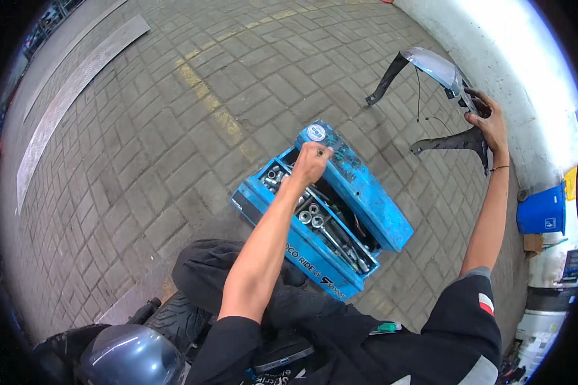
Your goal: The person disassembles the front panels of a scooter by hand and using a screwdriver, handles internal electrical components and a metal bracket, and works on the frame's mounting points.
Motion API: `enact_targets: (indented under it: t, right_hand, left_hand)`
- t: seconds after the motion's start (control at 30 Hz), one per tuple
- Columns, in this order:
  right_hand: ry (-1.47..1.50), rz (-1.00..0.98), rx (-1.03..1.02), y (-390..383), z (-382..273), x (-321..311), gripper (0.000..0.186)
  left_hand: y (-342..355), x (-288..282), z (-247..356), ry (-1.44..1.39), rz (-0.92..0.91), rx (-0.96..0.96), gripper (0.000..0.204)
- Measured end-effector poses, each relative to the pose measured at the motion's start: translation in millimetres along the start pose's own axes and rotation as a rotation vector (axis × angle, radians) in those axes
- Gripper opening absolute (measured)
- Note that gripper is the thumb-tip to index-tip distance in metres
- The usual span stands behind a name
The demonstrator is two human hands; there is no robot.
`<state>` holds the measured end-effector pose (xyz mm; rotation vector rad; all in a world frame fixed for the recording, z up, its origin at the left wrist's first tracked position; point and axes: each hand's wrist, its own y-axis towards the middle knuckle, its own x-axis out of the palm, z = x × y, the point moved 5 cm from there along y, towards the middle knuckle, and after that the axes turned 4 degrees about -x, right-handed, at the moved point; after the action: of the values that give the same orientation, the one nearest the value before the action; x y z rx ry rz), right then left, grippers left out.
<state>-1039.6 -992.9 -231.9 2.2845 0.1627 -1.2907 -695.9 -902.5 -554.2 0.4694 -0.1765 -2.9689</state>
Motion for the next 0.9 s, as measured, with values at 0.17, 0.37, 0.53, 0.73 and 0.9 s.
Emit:
enact_targets:
  t: [0.17,0.37,0.53,0.73,0.9]
  right_hand:
    - [-0.046,-0.011,0.048,-5.2,-7.2,-7.4,0.061]
    - [-0.055,-0.003,0.005,-3.5,-7.6,-3.4,0.059]
    - [-0.179,-0.017,-0.012,-7.2,15.7,-7.5,0.064]
    - [-0.157,-0.007,-0.034,-9.8,45.1,-7.6,0.063]
    - [0.084,0.031,0.142,-23.6,-23.6,8.4,0.057]
  left_hand:
    - [-14.6,34.9,2.5,0.129,-0.474,0.006,0.041]
    - [4.9,-12.0,45.1,-0.742,-0.135,-0.11,0.043]
    - [12.8,-141.8,138.7,-0.737,0.093,0.057,0.045]
    - [-9.0,-195.0,104.9,0.017,0.24,-0.007,0.048]
    - [-38.5,-168.5,-28.2,0.914,0.123,-0.433,0.071]
